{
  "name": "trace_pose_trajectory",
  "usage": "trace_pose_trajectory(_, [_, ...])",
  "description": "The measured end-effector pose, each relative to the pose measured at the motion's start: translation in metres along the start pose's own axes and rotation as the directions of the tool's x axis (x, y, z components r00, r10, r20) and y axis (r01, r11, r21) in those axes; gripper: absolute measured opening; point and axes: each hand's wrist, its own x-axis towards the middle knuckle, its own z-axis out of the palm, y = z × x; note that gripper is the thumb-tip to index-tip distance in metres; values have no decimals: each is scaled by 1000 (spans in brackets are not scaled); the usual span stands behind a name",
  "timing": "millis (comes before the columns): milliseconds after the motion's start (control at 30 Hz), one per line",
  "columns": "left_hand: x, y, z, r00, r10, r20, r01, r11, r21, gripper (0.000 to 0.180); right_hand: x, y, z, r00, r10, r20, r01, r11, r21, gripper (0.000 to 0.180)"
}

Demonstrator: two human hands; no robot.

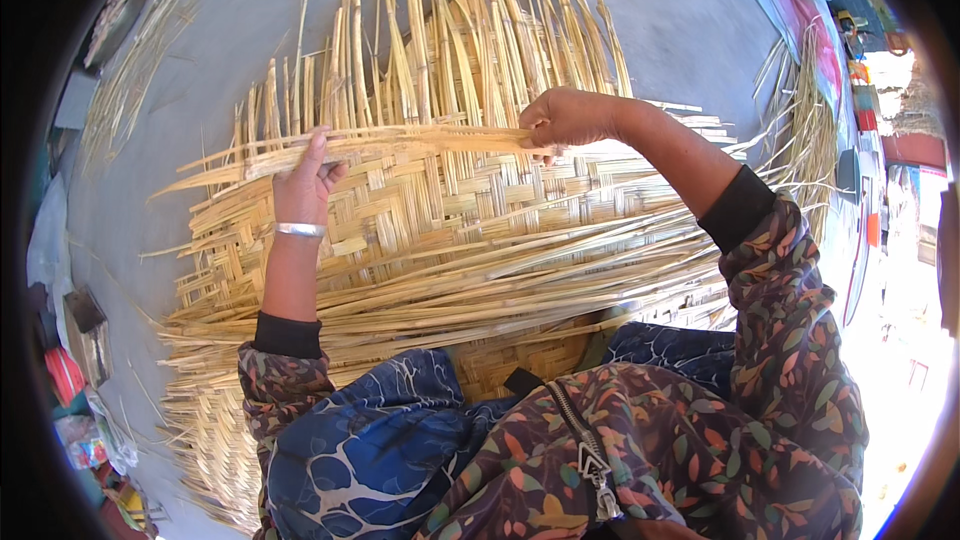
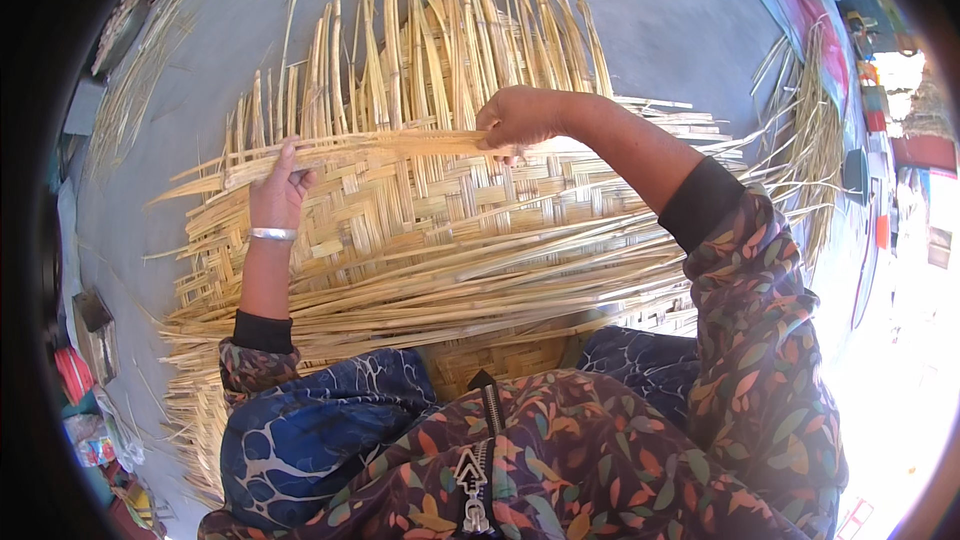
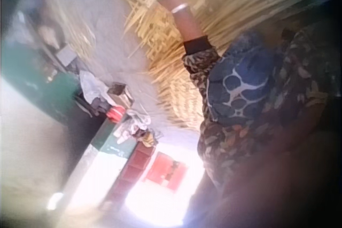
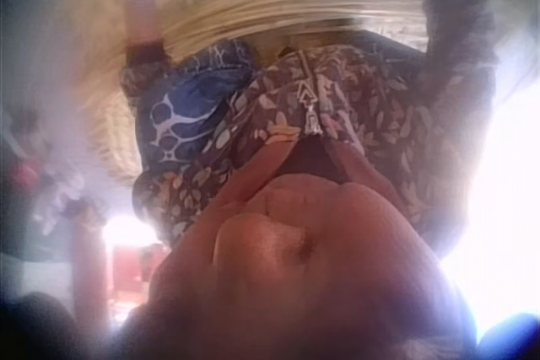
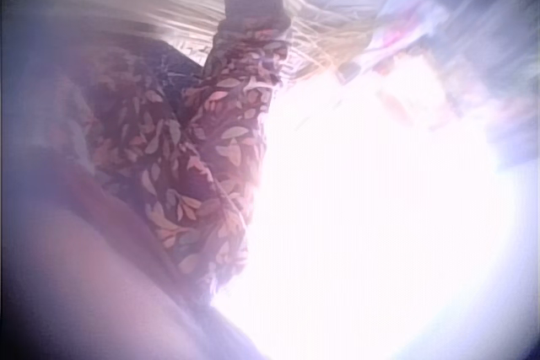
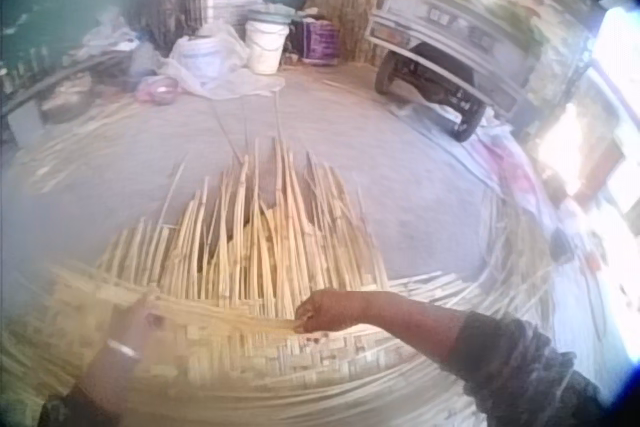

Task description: The person weaves a basket by hand using dried palm leaves. They interlace the leaves in a consistent pattern, gradually building up the structure of the basket.

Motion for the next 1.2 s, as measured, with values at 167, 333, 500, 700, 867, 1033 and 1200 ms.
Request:
trace_pose_trajectory(167, [37,11,23,996,-13,86,14,1000,-13,33,8,34,-8,972,-124,-199,86,978,-191,20])
trace_pose_trajectory(333, [79,16,40,985,-69,159,72,997,-13,31,16,75,-1,857,-299,-419,198,943,-266,21])
trace_pose_trajectory(500, [85,11,103,941,-260,215,223,958,183,48,8,82,6,841,-23,-540,1,999,-41,20])
trace_pose_trajectory(700, [99,-38,167,815,-469,340,219,793,568,74,28,94,20,700,84,-709,10,992,128,18])
trace_pose_trajectory(867, [122,-73,189,909,-386,155,174,691,702,76,52,98,22,658,262,-706,141,878,458,18])
trace_pose_trajectory(1033, [123,-67,208,915,-375,150,107,583,805,60,61,85,18,695,403,-596,316,573,756,16])
trace_pose_trajectory(1200, [135,-82,194,916,-253,311,-18,749,662,79,73,72,18,733,405,-547,356,456,816,18])
